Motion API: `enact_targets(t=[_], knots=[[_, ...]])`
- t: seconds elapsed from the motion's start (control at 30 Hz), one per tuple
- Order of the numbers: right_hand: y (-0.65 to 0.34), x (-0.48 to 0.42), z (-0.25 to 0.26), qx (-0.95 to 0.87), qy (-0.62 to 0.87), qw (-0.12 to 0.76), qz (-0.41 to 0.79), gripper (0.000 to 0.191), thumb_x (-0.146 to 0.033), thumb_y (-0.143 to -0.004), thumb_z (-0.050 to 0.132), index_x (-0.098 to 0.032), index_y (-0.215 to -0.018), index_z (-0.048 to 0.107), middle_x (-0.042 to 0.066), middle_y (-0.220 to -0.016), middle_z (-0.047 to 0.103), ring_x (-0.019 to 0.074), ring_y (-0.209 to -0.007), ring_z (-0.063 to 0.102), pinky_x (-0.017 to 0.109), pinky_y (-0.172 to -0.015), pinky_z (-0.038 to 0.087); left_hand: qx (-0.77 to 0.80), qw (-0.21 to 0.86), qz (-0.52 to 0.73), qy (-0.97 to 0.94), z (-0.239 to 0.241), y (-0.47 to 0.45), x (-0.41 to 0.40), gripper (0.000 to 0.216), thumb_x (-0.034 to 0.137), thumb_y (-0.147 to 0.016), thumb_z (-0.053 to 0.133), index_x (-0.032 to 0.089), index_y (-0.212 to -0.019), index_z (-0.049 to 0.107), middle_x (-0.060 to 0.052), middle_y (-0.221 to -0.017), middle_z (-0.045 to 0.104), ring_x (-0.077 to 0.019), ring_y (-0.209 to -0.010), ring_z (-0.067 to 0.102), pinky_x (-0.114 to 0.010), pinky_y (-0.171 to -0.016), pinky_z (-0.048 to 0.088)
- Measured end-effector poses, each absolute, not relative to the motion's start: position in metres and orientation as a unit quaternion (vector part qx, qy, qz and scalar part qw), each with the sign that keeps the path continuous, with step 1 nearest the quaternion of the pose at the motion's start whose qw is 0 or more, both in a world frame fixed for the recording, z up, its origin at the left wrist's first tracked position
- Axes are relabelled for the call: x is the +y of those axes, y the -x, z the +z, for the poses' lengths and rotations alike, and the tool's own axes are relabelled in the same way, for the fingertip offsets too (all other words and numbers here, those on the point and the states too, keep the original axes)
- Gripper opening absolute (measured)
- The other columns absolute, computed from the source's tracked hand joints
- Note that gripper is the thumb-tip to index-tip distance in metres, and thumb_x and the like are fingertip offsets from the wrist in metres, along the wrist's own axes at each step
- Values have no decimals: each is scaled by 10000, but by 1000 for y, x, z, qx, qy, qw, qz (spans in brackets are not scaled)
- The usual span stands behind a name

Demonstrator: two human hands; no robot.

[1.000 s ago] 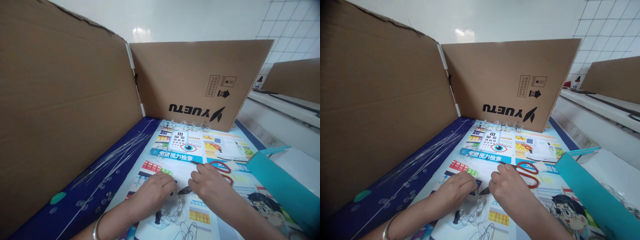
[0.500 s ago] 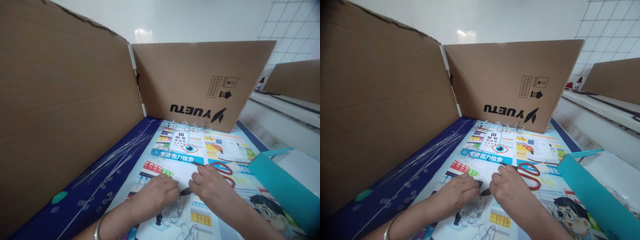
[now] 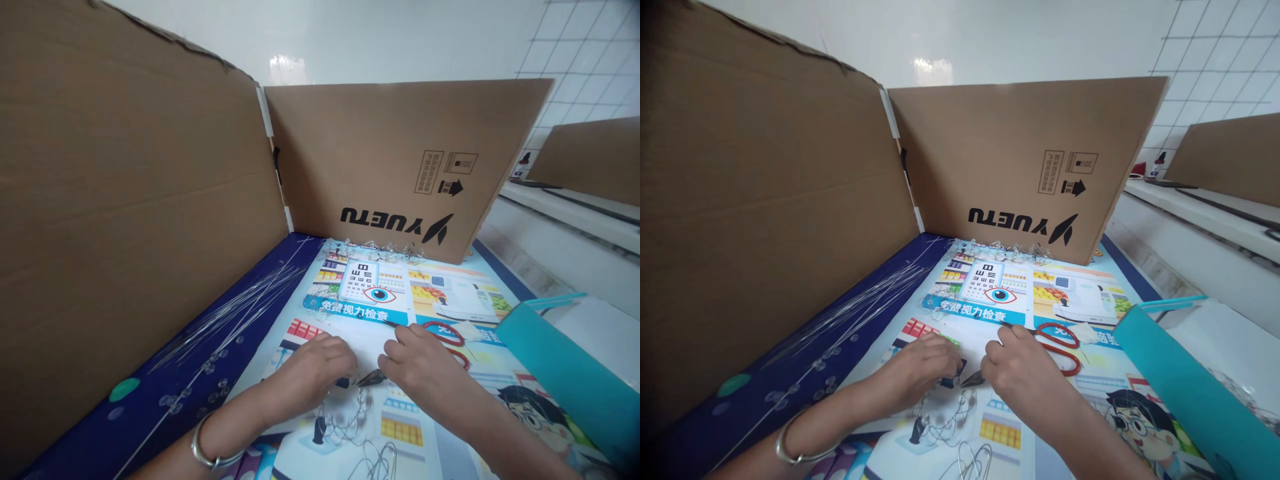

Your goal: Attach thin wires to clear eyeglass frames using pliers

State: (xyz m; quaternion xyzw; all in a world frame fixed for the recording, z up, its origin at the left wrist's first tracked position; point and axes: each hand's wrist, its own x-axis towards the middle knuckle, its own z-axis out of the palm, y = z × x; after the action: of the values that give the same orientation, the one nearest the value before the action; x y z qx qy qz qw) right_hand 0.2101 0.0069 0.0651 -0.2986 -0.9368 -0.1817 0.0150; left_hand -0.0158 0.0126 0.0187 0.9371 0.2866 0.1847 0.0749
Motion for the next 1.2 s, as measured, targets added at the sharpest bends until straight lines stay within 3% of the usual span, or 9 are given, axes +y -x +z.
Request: enact_targets(t=[0.8,1.1,1.2], knots=[[-209,8,66,-945,264,18,-190,107,-138,-843,539,-194,-757,508,3,-700,499,193,-717,401,342,-649,234,234,-15,92,-968,30,10,4,166,144,-934,394,171,-825,517,-24,-804,579,-169,-764,490,-301,-673,357],[-209,8,64,-943,278,26,-179,117,-136,-843,543,-200,-754,501,2,-711,505,192,-726,404,342,-648,233,296,148,158,-930,19,15,14,230,-26,-761,460,183,-842,509,-11,-846,598,-162,-807,524,-277,-735,381],[-210,9,62,-944,281,28,-172,113,-149,-843,551,-201,-756,500,0,-710,505,190,-731,404,339,-652,233,308,244,205,-896,19,15,13,207,-6,-820,407,178,-830,503,-5,-831,596,-138,-787,523,-247,-726,389]])
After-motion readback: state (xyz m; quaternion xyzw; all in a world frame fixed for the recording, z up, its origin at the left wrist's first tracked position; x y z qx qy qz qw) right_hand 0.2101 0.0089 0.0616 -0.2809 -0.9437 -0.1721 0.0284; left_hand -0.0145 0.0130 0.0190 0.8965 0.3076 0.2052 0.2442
